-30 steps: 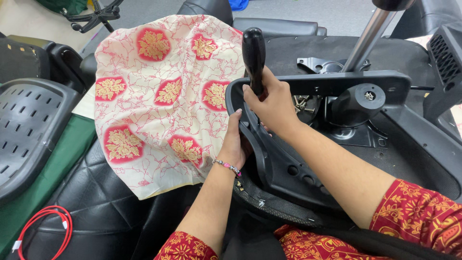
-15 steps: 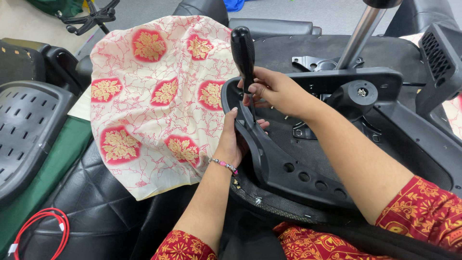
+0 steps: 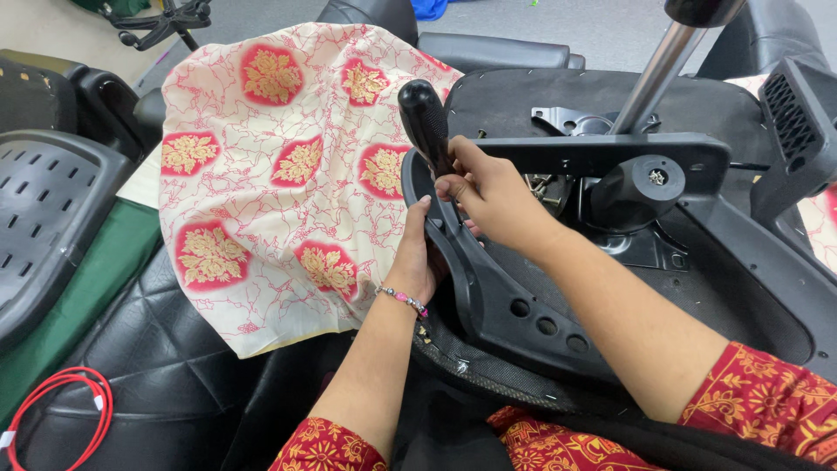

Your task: The person assembles a black plastic chair base by inserting and tightening screws with a screwdriver. They position the base, select screws, and secure them into the central column and surrounding frame.

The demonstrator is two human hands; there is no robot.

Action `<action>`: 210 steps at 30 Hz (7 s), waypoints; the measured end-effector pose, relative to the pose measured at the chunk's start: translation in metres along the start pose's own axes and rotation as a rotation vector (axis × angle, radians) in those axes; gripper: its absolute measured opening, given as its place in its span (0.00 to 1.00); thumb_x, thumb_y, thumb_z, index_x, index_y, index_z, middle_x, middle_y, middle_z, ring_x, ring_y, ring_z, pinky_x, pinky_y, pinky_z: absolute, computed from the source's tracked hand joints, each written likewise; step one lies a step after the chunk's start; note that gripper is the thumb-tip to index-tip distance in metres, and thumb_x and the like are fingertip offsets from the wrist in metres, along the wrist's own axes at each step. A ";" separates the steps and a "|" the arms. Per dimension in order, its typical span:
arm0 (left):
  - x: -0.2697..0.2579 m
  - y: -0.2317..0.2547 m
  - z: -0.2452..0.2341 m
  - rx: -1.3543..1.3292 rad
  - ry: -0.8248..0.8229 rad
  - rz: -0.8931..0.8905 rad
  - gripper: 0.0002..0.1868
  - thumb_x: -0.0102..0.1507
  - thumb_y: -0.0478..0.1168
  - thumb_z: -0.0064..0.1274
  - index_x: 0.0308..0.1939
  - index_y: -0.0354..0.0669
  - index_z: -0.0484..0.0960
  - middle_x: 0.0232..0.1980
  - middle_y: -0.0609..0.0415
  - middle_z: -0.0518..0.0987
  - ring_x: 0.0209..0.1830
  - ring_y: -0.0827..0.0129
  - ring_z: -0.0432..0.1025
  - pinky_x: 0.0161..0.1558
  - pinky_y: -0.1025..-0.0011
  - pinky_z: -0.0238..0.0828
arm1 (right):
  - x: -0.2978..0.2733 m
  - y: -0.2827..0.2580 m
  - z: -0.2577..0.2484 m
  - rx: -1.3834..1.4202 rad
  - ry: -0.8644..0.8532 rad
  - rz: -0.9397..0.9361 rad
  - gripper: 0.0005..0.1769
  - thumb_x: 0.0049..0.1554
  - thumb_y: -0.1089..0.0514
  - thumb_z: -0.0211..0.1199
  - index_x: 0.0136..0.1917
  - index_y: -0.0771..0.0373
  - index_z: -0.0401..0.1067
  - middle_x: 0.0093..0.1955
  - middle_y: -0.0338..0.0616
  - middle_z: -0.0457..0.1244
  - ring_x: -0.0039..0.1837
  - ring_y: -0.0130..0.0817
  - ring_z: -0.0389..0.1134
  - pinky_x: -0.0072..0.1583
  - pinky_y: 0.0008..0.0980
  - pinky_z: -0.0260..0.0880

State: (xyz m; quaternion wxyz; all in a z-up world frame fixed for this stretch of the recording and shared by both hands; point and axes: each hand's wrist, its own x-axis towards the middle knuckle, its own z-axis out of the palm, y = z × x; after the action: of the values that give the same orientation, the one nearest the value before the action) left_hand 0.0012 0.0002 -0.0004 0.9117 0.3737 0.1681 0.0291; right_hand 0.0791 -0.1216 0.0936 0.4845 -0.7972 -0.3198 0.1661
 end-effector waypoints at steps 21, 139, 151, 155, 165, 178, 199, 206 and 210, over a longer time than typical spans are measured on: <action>0.001 -0.001 0.000 0.027 0.069 -0.025 0.36 0.61 0.67 0.44 0.58 0.42 0.73 0.47 0.40 0.82 0.49 0.55 0.80 0.54 0.55 0.78 | 0.032 -0.005 -0.011 -0.012 0.046 -0.201 0.21 0.51 0.54 0.68 0.55 0.67 0.71 0.41 0.45 0.71 0.40 0.33 0.74 0.44 0.34 0.73; -0.005 0.000 0.007 0.017 0.075 0.044 0.36 0.64 0.67 0.42 0.51 0.35 0.76 0.40 0.40 0.85 0.40 0.55 0.80 0.45 0.59 0.80 | -0.067 0.021 -0.034 -0.070 0.278 -0.280 0.14 0.66 0.49 0.57 0.53 0.59 0.76 0.43 0.39 0.64 0.45 0.25 0.64 0.47 0.28 0.66; -0.011 0.014 0.013 1.326 0.717 0.851 0.16 0.65 0.45 0.57 0.49 0.37 0.78 0.48 0.48 0.81 0.47 0.54 0.77 0.49 0.59 0.73 | -0.125 0.042 -0.057 -0.157 0.332 -0.087 0.16 0.57 0.55 0.68 0.55 0.63 0.70 0.39 0.40 0.68 0.40 0.24 0.68 0.45 0.26 0.68; -0.016 0.033 0.041 1.765 0.641 1.197 0.17 0.56 0.36 0.57 0.50 0.38 0.79 0.52 0.47 0.77 0.55 0.52 0.71 0.50 0.56 0.71 | -0.120 0.042 -0.048 -0.170 0.329 -0.088 0.16 0.56 0.56 0.69 0.53 0.63 0.68 0.38 0.41 0.68 0.39 0.26 0.68 0.45 0.26 0.69; 0.027 0.054 0.065 2.372 0.057 0.554 0.24 0.52 0.48 0.67 0.49 0.45 0.80 0.51 0.52 0.78 0.56 0.57 0.72 0.59 0.50 0.64 | -0.121 0.039 -0.046 -0.124 0.356 -0.095 0.18 0.56 0.54 0.69 0.54 0.64 0.68 0.36 0.45 0.71 0.37 0.28 0.71 0.44 0.28 0.70; 0.041 0.034 0.082 2.399 0.121 0.145 0.44 0.54 0.67 0.63 0.64 0.46 0.71 0.66 0.39 0.71 0.66 0.50 0.65 0.64 0.52 0.59 | -0.120 0.062 -0.051 -0.014 0.549 -0.101 0.15 0.58 0.55 0.70 0.47 0.64 0.67 0.36 0.42 0.69 0.39 0.25 0.71 0.42 0.27 0.71; 0.027 0.012 0.108 1.744 0.218 0.536 0.28 0.59 0.55 0.61 0.55 0.42 0.79 0.55 0.45 0.81 0.56 0.51 0.76 0.55 0.54 0.71 | -0.157 0.059 -0.115 0.250 0.645 -0.414 0.14 0.68 0.58 0.56 0.62 0.70 0.66 0.45 0.44 0.66 0.47 0.25 0.66 0.52 0.25 0.66; 0.013 -0.040 0.171 1.408 -0.074 1.004 0.15 0.63 0.41 0.58 0.52 0.38 0.81 0.56 0.48 0.80 0.59 0.55 0.73 0.59 0.61 0.72 | -0.157 0.067 -0.131 0.216 0.703 -0.371 0.21 0.71 0.51 0.49 0.64 0.71 0.70 0.54 0.52 0.70 0.56 0.32 0.72 0.62 0.30 0.71; 0.009 -0.055 0.181 1.409 -0.042 1.222 0.15 0.65 0.35 0.54 0.56 0.37 0.80 0.60 0.50 0.79 0.63 0.57 0.73 0.62 0.60 0.71 | -0.161 0.072 -0.132 0.109 0.734 -0.336 0.17 0.70 0.54 0.53 0.62 0.71 0.72 0.53 0.50 0.70 0.55 0.30 0.71 0.61 0.28 0.70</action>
State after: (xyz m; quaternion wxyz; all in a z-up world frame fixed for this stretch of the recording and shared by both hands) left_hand 0.0649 -0.1591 0.0792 0.3038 0.8647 -0.0954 0.3885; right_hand 0.0610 -0.3411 0.0860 0.6284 -0.7132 -0.2424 -0.1941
